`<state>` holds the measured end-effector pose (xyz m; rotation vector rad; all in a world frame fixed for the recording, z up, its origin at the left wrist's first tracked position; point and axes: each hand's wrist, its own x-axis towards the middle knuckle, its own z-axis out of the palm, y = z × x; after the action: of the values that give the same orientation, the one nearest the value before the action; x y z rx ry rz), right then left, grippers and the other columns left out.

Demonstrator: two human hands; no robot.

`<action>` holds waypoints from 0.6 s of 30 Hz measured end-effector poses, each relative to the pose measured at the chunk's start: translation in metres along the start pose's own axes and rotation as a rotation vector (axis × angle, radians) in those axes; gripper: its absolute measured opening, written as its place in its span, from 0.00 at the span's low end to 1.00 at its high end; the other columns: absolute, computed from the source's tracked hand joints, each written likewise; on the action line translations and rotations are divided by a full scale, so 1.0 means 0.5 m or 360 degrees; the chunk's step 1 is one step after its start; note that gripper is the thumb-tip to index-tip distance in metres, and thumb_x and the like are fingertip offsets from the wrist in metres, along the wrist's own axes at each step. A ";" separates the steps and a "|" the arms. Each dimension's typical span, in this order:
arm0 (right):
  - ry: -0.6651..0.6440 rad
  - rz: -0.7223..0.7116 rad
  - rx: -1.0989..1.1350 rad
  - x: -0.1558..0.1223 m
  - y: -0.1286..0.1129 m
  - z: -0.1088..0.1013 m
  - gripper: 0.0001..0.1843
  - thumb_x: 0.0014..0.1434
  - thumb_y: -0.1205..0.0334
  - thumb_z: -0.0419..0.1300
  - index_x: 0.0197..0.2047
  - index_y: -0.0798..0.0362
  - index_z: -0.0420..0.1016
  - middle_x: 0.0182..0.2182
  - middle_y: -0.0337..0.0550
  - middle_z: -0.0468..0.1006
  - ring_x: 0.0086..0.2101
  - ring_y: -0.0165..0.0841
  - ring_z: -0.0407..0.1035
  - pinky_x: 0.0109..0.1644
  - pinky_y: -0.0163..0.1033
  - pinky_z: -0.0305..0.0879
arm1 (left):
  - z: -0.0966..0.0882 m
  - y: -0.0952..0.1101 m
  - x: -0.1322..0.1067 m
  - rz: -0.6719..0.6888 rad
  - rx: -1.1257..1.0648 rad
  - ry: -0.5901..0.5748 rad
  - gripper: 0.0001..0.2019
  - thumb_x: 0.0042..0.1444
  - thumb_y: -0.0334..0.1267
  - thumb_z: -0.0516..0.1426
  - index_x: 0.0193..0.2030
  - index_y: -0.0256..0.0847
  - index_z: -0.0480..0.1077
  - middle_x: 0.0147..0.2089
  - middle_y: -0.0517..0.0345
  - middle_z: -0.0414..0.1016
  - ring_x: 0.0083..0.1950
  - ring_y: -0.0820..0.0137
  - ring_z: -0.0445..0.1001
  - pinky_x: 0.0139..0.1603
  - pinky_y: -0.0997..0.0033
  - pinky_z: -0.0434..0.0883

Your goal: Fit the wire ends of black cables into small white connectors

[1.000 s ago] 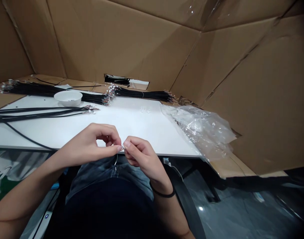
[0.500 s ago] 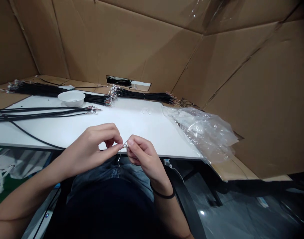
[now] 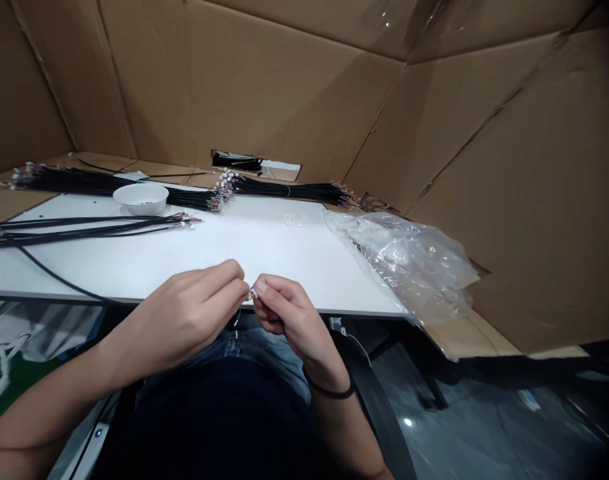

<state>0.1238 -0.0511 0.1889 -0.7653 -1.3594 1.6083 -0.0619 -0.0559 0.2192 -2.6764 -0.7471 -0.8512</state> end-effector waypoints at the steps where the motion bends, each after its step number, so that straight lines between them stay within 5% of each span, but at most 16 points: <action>1: 0.0017 -0.0008 -0.0040 0.000 0.001 0.000 0.23 0.60 0.47 0.61 0.24 0.54 0.60 0.19 0.30 0.54 0.19 0.21 0.45 0.19 0.29 0.37 | 0.002 0.000 -0.001 0.0011 0.0036 -0.0005 0.10 0.66 0.25 0.49 0.36 0.34 0.69 0.36 0.52 0.71 0.31 0.70 0.67 0.31 0.69 0.62; 10: 0.0011 -0.0023 0.0023 0.002 0.008 -0.008 0.23 0.60 0.47 0.61 0.24 0.54 0.60 0.19 0.29 0.53 0.19 0.21 0.43 0.19 0.30 0.37 | 0.013 -0.013 0.005 0.0136 0.0141 -0.0045 0.11 0.63 0.23 0.49 0.34 0.35 0.68 0.36 0.51 0.71 0.32 0.68 0.68 0.31 0.67 0.62; 18: 0.0005 -0.0211 0.0023 0.001 0.016 -0.009 0.19 0.63 0.49 0.59 0.28 0.54 0.63 0.21 0.30 0.55 0.19 0.21 0.45 0.21 0.31 0.41 | 0.001 -0.015 0.014 -0.0362 -0.0670 -0.0070 0.06 0.64 0.28 0.52 0.37 0.38 0.69 0.35 0.58 0.69 0.35 0.74 0.68 0.36 0.74 0.65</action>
<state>0.1257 -0.0489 0.1804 -0.6552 -1.3658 1.5111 -0.0606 -0.0466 0.2235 -3.0222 -0.9944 -1.1167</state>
